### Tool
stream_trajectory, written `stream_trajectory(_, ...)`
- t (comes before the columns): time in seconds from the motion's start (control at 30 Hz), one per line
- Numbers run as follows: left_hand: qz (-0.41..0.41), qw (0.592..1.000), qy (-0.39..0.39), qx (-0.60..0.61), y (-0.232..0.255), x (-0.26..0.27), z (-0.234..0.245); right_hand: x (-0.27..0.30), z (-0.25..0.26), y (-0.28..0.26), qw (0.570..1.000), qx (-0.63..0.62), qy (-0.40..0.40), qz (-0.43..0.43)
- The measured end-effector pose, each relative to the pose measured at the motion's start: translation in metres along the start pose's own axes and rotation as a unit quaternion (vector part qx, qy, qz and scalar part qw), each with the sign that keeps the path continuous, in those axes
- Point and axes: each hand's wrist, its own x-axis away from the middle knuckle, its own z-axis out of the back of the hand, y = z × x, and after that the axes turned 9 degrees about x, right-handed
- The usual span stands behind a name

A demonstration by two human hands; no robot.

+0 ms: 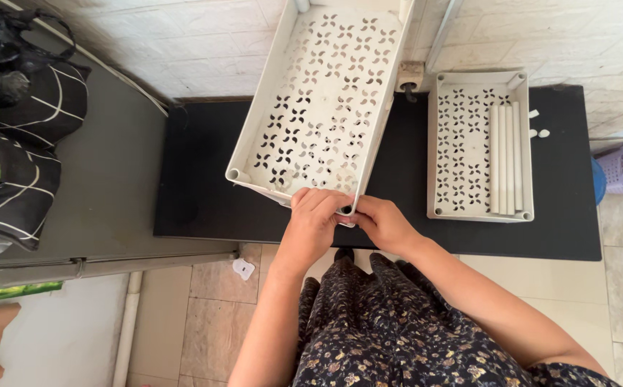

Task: The person assembles a white plastic shelving unit by inserting vertical poles into the corner sockets of perforated trays and stacking additional trays on top. The person handles the trays and poles by hand, aligning and securing each component to build a multi-tiered structure.

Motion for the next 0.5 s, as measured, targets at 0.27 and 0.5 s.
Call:
stream_trajectory(0.27, 0.026, 0.999, 0.004, 0.036, 0.002, -0.002, 0.000, 0.009, 0.053, -0.057, 0.971, 0.205, 0.122, -0.022)
stream_trajectory(0.5, 0.006, 0.997, 0.074, -0.037, -0.002, 0.009, -0.012, -0.009, 0.057, -0.073, 0.982, 0.073, 0.074, 0.156)
